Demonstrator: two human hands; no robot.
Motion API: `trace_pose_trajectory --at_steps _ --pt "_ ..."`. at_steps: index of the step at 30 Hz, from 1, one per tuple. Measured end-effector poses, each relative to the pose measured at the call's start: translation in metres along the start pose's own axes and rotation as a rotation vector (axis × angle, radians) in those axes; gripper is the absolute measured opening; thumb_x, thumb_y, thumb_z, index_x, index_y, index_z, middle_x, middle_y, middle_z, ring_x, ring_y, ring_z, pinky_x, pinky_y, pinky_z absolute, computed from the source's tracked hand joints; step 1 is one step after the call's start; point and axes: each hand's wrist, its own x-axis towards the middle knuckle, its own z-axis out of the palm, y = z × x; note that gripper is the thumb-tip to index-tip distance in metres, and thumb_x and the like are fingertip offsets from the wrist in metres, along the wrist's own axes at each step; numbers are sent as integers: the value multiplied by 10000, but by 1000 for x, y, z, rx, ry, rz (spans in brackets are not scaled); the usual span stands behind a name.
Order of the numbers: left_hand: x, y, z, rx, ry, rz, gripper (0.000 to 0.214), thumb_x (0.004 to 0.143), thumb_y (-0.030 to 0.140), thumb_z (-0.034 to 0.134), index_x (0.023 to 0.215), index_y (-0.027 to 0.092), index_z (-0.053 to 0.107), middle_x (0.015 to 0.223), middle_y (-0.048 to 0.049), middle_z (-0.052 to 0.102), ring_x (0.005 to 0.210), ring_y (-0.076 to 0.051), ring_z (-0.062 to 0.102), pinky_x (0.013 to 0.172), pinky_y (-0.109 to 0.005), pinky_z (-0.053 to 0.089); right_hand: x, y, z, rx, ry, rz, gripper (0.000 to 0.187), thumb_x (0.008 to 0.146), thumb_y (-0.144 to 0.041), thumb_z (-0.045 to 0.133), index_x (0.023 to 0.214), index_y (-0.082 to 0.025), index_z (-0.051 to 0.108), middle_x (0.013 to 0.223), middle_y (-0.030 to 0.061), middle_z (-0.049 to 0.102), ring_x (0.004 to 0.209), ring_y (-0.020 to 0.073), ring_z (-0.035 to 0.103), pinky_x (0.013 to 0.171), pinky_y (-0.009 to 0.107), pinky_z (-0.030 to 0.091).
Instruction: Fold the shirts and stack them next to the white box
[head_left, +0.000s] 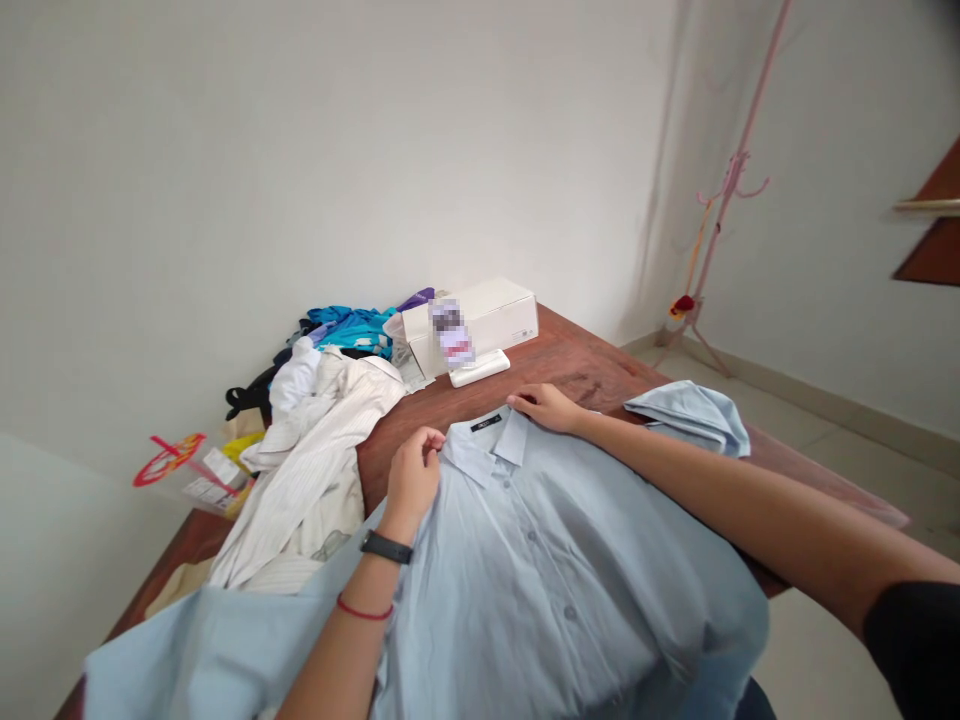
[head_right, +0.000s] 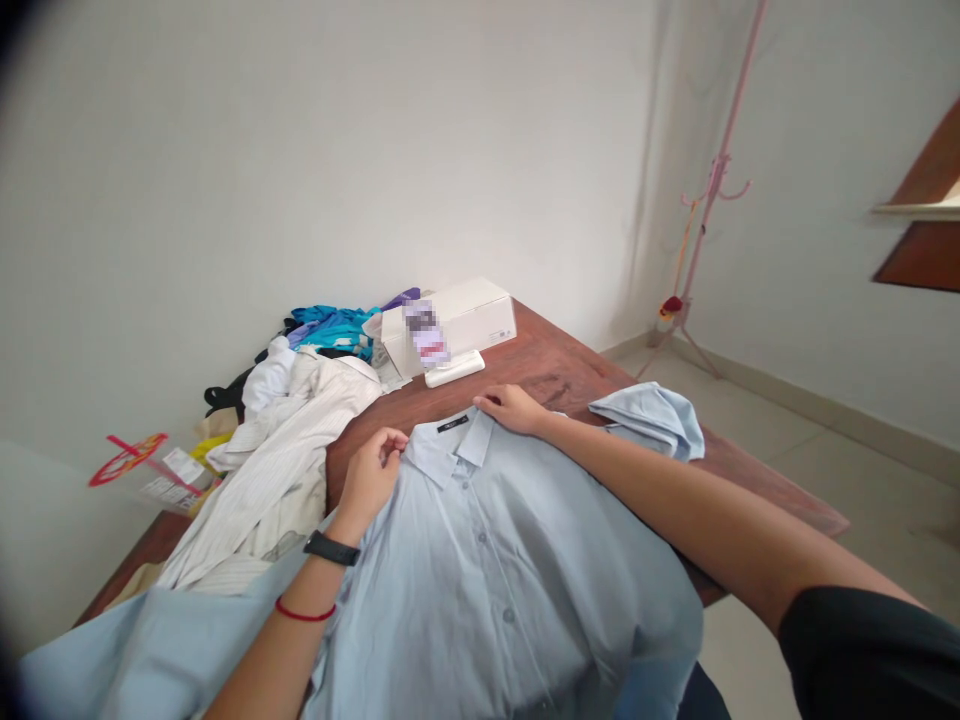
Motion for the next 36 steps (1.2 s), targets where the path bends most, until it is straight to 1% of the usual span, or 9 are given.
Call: trace_pose_trajectory --at_steps 5,8,12,15,17,20,23,27,36 --pt "-4 -2 1 228 8 51 294 807 16 467 977 205 613 1045 -89 686 1006 -253 632 930 -412 484 0 4 -2 105 -57 12 343 911 -403 571 1055 -156 759 933 64 759 804 216 651 738 307 463" --pt "-6 -2 -1 379 88 63 346 807 12 476 1037 215 635 1105 -94 665 1060 -292 600 953 -469 476 1 7 -3 164 -99 -13 340 845 -318 617 1095 -132 751 898 66 746 780 205 639 733 307 477" --pt "-7 9 -2 276 168 244 315 858 51 486 1078 224 631 1139 -77 662 1127 -264 596 1024 -450 466 2 12 -3 195 -111 -33 377 777 -256 655 1114 -113 744 838 53 715 723 176 602 703 294 479" --pt "-12 19 2 91 0 394 269 945 156 479 1161 226 624 1205 -73 668 1178 -220 605 1069 -388 461 2 16 0 186 -78 -29 390 794 -255 634 1143 -110 728 825 49 687 689 159 571 669 281 467" --pt "-16 22 8 48 -167 411 330 979 248 493 1294 236 589 1338 -75 633 1281 -213 564 1126 -377 425 2 17 2 172 -56 -44 394 811 -245 613 1171 -117 708 820 40 667 671 150 553 648 271 458" --pt "-23 18 16 148 -418 338 603 975 453 538 1526 255 391 1606 -90 378 1491 -255 324 1234 -452 263 0 17 4 100 -42 -75 382 819 -207 598 1184 -139 687 803 25 648 664 146 548 643 262 451" --pt "-25 13 20 294 -594 244 781 965 627 461 1606 258 209 1686 -95 99 1552 -289 86 1249 -549 102 -1 14 4 11 -47 -86 346 818 -180 595 1147 -157 696 805 26 653 684 152 571 656 262 453" --pt "-24 14 19 347 -647 210 784 969 670 395 1613 290 159 1686 -75 -16 1553 -281 3 1241 -560 59 -1 12 3 -10 -33 -68 306 812 -197 614 1101 -156 705 822 33 662 697 157 587 677 267 469" --pt "-23 18 14 299 -639 219 668 952 648 476 1554 403 321 1689 -52 27 1550 -295 37 1230 -573 76 -1 13 2 17 -40 -30 278 844 -256 612 1078 -151 718 822 47 688 723 176 610 700 289 480"
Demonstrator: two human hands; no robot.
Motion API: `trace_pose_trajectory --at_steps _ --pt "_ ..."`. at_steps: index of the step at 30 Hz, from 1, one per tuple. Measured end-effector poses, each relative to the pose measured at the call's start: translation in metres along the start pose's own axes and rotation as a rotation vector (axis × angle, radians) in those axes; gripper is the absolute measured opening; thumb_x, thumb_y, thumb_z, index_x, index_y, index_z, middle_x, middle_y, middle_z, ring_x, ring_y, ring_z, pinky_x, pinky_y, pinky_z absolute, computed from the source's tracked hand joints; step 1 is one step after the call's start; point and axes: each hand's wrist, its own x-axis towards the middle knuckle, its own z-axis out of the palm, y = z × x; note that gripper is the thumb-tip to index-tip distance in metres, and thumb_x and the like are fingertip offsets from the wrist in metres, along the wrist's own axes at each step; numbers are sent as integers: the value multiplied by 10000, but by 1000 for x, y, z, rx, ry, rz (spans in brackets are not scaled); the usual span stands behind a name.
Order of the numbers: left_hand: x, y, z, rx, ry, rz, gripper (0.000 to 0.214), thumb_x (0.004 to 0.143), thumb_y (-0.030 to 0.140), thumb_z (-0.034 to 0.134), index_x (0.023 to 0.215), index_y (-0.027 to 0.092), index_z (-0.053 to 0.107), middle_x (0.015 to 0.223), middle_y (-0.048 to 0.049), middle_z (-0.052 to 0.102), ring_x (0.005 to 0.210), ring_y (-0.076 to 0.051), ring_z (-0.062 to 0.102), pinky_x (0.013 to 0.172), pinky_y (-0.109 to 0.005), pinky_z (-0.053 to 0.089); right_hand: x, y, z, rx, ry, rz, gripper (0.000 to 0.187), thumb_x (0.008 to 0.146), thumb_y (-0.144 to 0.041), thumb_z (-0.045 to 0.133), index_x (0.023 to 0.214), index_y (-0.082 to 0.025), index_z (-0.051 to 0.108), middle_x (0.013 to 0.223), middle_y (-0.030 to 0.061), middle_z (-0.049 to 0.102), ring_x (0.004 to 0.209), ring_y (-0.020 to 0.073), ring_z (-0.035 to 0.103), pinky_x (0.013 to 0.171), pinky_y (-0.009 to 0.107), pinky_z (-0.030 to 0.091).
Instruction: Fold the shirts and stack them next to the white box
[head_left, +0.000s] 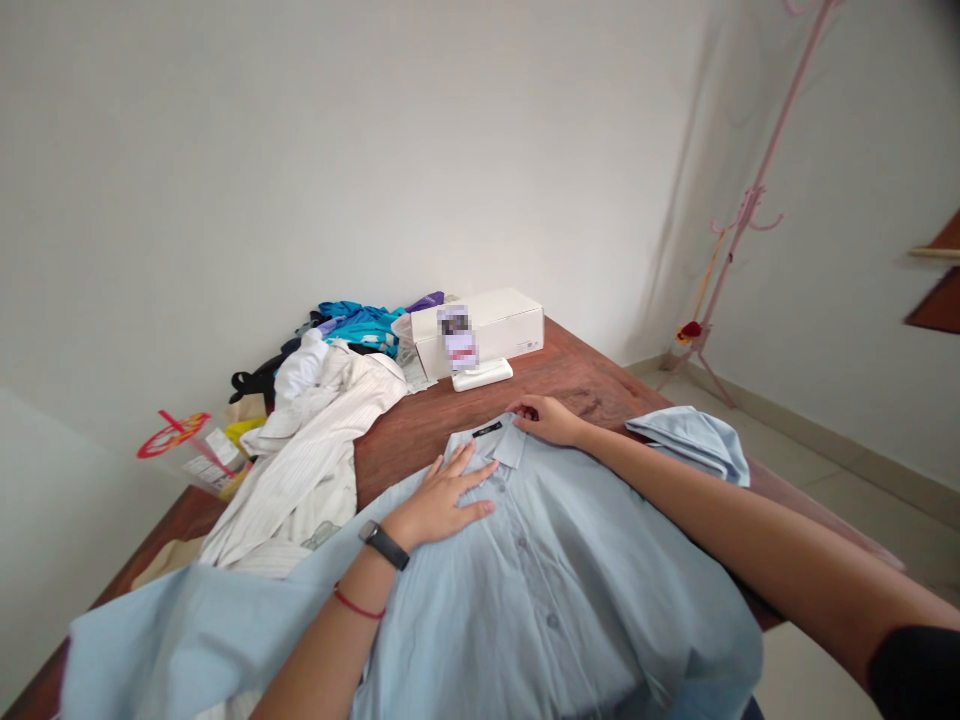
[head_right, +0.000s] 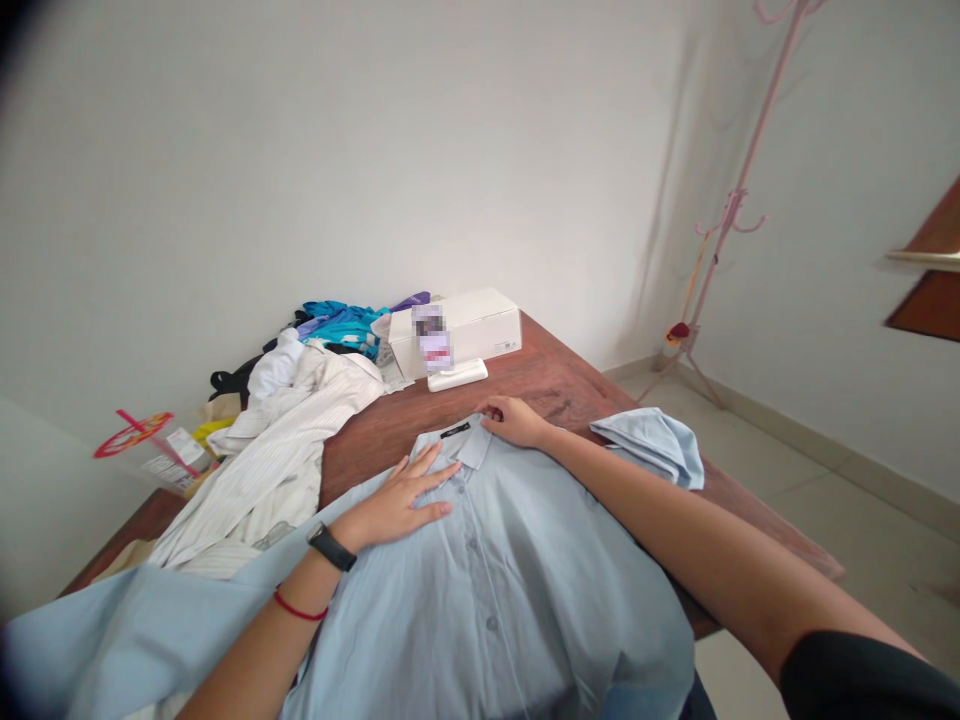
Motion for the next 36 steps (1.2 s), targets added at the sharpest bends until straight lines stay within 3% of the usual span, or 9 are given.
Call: trace_pose_trajectory --at_steps 8,36 --pt "-2 6 -3 -10 27 1 639 947 588 543 1530 372 395 1683 -59 99 1543 -321 95 1227 -580 94 0 -2 -1 16 0 3 264 843 -255 622 1064 -150 722 820 49 694 727 180 617 699 288 482" --pt "-2 4 0 -14 35 17 642 959 575 530 1544 365 371 1686 -56 118 1547 -317 87 1238 -561 94 0 1 -1 28 -1 3 257 855 -267 621 1060 -156 727 824 45 694 728 176 612 715 294 487"
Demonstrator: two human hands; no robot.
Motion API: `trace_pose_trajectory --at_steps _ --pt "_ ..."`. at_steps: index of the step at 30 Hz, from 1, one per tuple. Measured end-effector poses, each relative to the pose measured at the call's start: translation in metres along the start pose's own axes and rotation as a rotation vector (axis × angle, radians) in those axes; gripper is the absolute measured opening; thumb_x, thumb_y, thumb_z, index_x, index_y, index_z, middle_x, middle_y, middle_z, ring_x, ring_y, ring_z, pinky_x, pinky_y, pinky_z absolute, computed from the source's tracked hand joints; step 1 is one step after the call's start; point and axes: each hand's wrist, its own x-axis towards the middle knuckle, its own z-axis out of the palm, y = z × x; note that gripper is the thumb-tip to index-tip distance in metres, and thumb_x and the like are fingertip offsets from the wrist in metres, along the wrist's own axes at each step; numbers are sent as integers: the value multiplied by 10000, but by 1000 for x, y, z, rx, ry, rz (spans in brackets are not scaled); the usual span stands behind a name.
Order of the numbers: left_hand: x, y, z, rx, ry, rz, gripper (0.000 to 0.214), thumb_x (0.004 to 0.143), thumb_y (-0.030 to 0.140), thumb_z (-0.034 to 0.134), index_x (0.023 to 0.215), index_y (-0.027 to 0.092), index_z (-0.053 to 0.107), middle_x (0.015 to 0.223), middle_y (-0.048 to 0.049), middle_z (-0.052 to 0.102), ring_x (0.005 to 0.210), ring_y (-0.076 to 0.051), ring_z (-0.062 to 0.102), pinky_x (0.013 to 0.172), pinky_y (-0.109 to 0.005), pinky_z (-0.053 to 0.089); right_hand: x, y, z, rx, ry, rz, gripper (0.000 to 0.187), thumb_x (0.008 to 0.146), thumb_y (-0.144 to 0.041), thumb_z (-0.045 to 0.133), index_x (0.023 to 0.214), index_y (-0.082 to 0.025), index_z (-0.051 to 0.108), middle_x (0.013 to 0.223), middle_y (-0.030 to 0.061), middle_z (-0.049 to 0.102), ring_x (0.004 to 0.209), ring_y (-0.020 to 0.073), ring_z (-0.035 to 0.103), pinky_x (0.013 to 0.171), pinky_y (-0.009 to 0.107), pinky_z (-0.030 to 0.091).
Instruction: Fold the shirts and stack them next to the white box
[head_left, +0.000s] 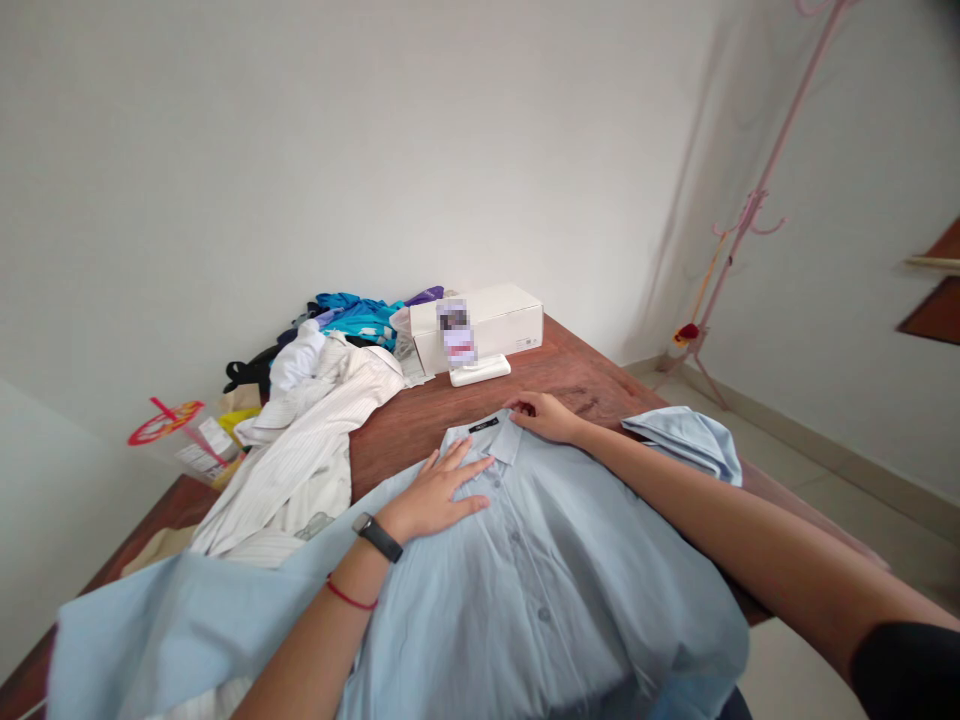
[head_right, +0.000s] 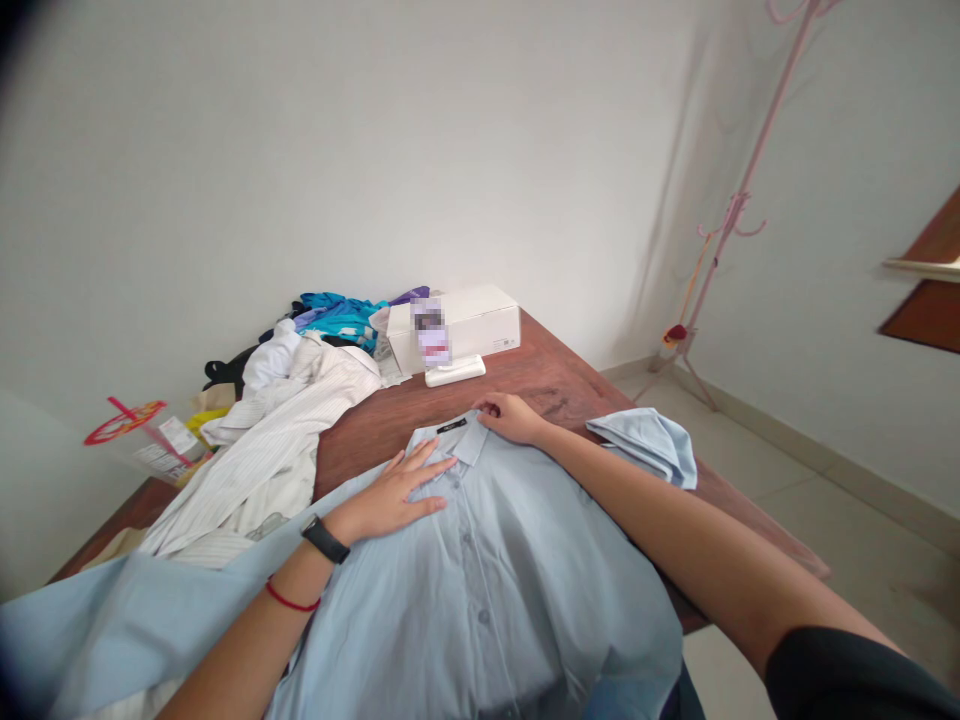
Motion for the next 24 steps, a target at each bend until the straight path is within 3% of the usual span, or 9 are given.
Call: trace_pose_trajectory --at_steps 24 --pt "0 -7 6 -58 38 9 645 930 637 535 1520 418 392 1682 -23 146 1545 -313 102 1234 -574 99 -2 -2 -2 -24 -30 22 289 868 -308 608 1079 -144 719 842 55 701 721 176 605 691 294 479"
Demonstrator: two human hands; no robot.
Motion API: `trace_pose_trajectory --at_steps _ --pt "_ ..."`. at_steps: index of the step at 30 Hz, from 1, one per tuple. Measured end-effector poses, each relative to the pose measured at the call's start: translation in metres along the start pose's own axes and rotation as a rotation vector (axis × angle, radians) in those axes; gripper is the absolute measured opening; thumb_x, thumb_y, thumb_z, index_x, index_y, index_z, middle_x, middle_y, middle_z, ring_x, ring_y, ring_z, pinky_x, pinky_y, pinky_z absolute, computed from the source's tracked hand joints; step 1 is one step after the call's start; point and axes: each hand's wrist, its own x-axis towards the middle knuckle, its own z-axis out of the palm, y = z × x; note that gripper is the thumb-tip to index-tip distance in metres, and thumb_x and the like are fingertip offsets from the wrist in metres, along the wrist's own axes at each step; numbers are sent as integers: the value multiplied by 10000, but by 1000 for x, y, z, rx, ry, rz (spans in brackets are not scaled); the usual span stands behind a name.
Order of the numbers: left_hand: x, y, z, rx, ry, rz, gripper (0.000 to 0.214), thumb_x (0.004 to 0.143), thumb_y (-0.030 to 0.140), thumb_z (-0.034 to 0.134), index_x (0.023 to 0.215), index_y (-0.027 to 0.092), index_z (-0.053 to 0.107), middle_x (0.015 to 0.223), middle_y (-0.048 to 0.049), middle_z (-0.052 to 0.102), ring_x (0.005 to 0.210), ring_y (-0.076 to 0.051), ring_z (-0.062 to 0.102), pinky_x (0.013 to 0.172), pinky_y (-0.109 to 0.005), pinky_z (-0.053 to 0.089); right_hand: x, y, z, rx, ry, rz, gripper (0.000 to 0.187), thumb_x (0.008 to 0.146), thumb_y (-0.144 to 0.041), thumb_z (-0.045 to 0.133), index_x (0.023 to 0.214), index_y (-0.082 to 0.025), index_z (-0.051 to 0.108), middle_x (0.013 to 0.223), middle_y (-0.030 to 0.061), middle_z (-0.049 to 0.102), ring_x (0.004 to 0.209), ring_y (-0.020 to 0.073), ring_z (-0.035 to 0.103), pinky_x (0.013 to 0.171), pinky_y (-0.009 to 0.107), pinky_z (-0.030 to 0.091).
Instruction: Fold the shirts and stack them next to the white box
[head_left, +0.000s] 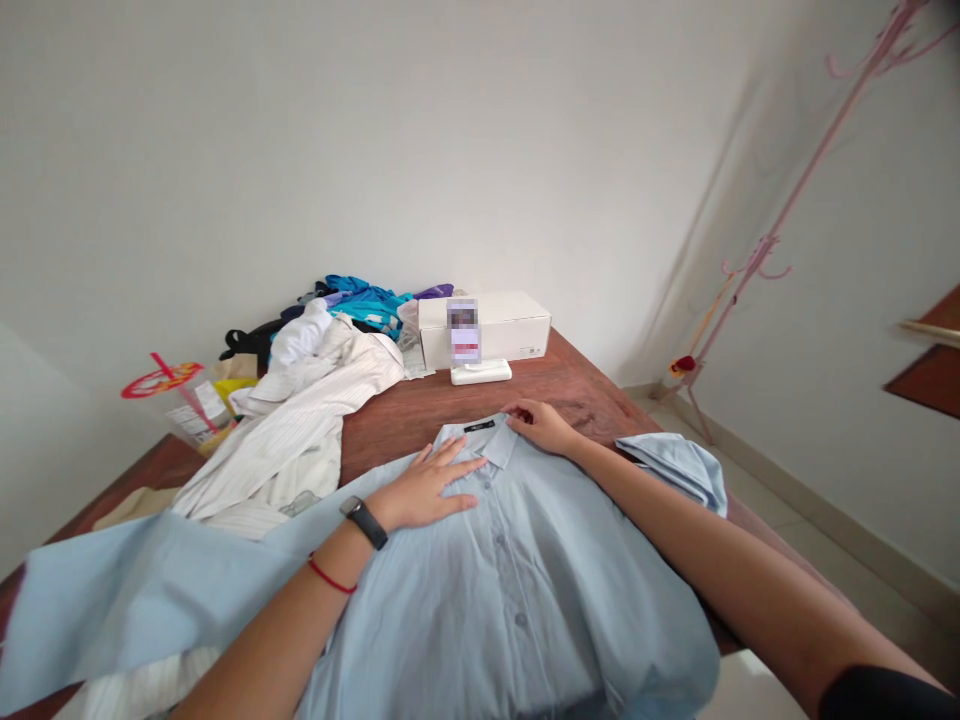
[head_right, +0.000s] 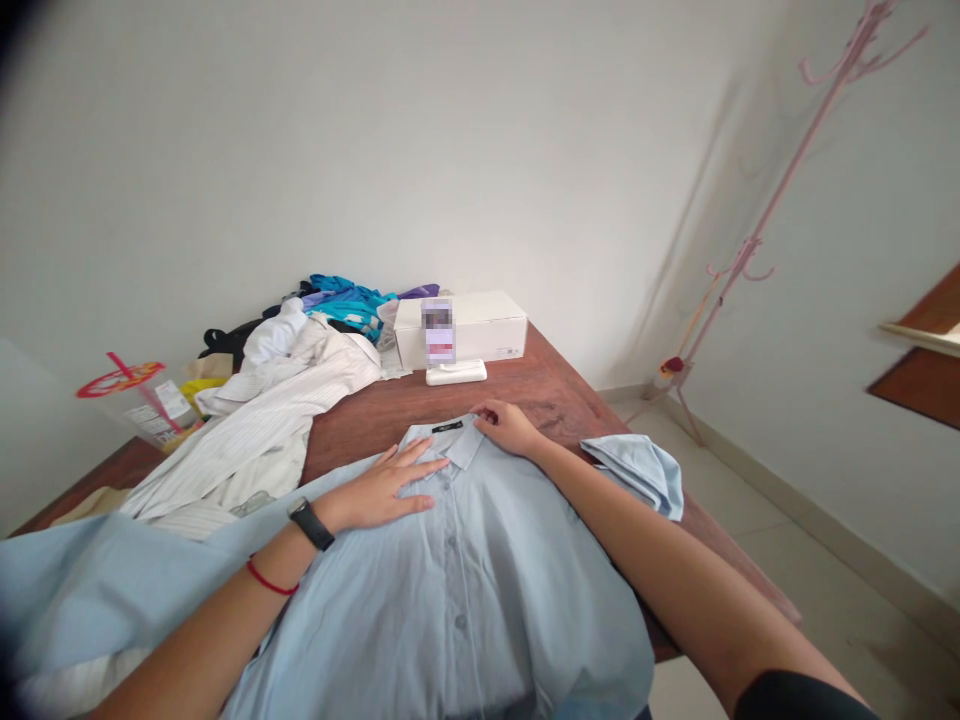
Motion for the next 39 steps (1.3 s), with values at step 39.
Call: trace_pose_trajectory --at_steps 39 --pt "0 -1 6 23 25 18 647 944 565 559 1535 367 385 1672 -103 143 1542 -339 88 1213 -610 98 -1 5 2 -17 5 2 311 876 -333 597 1105 -160 718 859 56 700 754 191 620 702 310 479"
